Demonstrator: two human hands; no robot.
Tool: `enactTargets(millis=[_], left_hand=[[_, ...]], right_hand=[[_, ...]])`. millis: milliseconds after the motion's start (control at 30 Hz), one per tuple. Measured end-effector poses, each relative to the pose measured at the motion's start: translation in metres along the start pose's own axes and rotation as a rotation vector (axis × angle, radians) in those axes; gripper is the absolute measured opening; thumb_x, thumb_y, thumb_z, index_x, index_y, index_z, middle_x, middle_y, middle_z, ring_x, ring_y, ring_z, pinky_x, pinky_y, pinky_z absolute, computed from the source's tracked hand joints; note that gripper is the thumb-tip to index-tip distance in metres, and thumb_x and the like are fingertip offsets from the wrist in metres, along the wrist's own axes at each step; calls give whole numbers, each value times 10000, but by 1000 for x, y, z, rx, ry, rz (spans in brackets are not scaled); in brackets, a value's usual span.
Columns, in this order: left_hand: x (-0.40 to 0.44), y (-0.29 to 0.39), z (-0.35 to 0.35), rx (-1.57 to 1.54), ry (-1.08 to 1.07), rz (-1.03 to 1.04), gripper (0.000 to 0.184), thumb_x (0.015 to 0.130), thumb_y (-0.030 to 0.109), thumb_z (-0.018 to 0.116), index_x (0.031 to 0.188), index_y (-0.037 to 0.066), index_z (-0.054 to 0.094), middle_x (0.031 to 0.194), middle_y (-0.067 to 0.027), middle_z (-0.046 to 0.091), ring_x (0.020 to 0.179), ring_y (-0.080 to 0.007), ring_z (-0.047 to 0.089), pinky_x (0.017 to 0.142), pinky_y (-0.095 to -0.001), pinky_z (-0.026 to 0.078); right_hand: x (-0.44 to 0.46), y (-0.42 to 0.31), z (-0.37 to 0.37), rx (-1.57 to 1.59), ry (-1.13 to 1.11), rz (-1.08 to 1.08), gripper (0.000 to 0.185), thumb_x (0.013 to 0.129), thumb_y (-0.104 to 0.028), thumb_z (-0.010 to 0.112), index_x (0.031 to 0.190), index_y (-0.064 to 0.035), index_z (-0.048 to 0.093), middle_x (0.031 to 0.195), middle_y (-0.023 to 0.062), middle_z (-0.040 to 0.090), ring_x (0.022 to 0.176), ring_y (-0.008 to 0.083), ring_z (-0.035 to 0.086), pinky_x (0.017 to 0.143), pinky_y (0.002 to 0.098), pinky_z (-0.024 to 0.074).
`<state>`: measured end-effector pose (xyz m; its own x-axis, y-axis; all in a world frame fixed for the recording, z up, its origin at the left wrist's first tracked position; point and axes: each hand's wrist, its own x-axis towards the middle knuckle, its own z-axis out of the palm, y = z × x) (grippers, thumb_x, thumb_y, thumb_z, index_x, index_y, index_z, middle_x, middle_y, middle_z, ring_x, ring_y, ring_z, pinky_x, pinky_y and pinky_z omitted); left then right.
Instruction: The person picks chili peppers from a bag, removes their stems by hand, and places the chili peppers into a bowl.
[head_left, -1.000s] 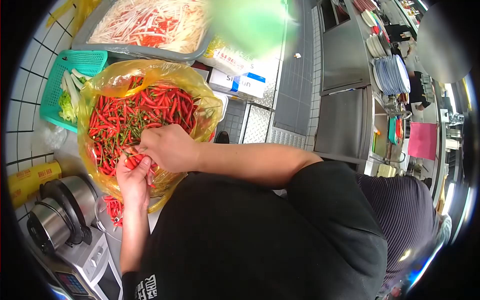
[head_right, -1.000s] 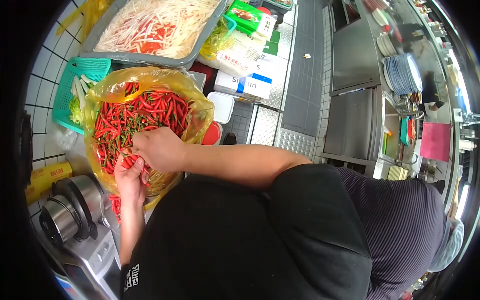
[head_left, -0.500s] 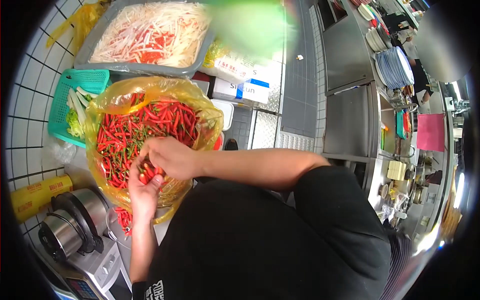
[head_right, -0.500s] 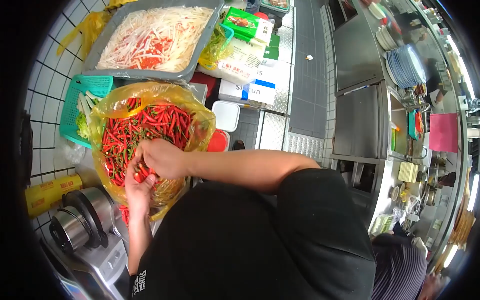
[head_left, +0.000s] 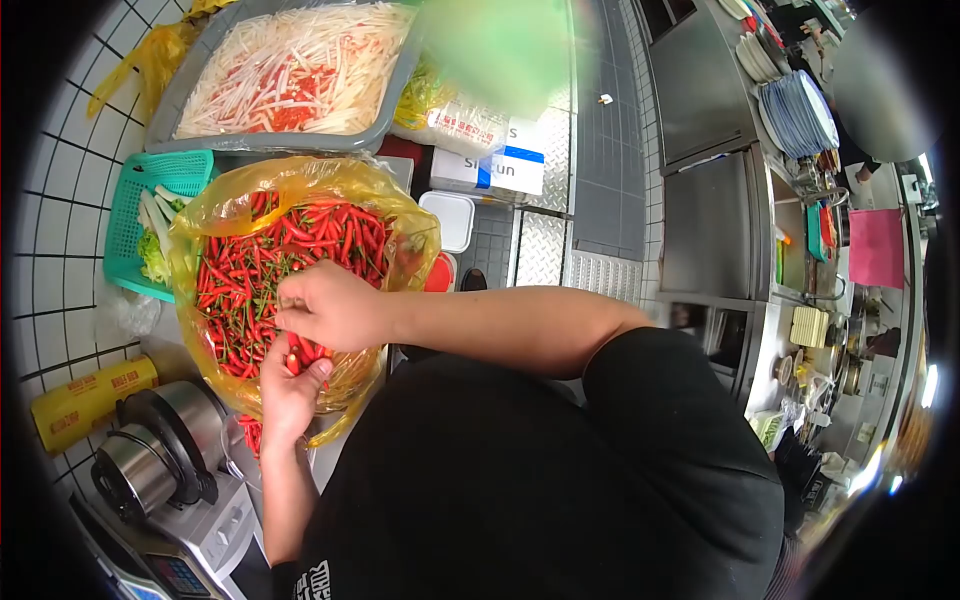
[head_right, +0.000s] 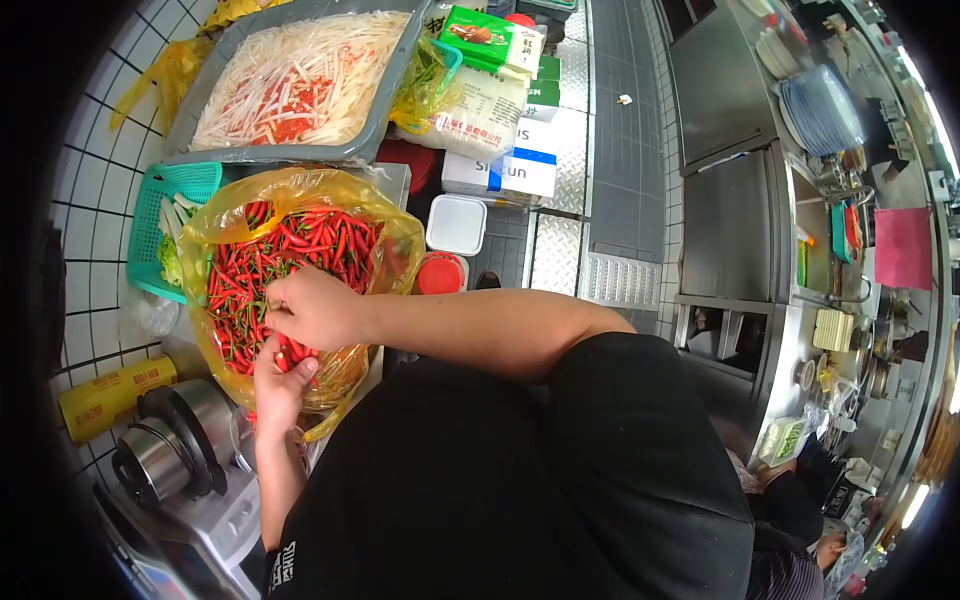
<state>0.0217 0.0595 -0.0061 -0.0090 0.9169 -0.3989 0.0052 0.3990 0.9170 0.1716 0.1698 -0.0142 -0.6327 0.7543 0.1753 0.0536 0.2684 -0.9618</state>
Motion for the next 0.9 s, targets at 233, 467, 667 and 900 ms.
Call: enactTargets(millis=[233, 467, 667, 900], left_hand=[[-7, 19, 12, -12, 77, -189, 172, 882, -5, 601, 1047, 41, 599, 772, 24, 606, 578, -41, 491, 492, -185, 356], [-25, 25, 0, -48, -46, -167, 287, 868, 69, 663, 1146, 11, 620, 766, 8, 616, 647, -60, 549, 555, -222, 437], [-70, 5, -16, -308, 146, -13, 288, 845, 61, 678, 1127, 9, 645, 843, -26, 661, 660, -68, 565, 561, -220, 440], [-139, -44, -78, 138, 828, -102, 391, 807, 17, 673, 1194, 14, 613, 929, -90, 683, 819, -179, 665, 723, -303, 524]], right_hand=[[-9, 6, 3, -23, -6, -137, 206, 844, -211, 644, 789, -21, 585, 657, 188, 593, 632, 370, 615, 561, 435, 461], [-4, -13, 0, -469, -156, -524, 62, 788, -72, 645, 843, -62, 616, 766, 84, 638, 709, 234, 670, 611, 360, 538], [1, -39, 19, 839, -16, 463, 107, 930, -109, 561, 839, -58, 537, 615, 22, 455, 507, 118, 429, 468, 255, 345], [24, -21, -44, 249, 126, 633, 188, 905, -81, 465, 993, -6, 613, 692, -2, 493, 525, 79, 387, 473, 216, 291]])
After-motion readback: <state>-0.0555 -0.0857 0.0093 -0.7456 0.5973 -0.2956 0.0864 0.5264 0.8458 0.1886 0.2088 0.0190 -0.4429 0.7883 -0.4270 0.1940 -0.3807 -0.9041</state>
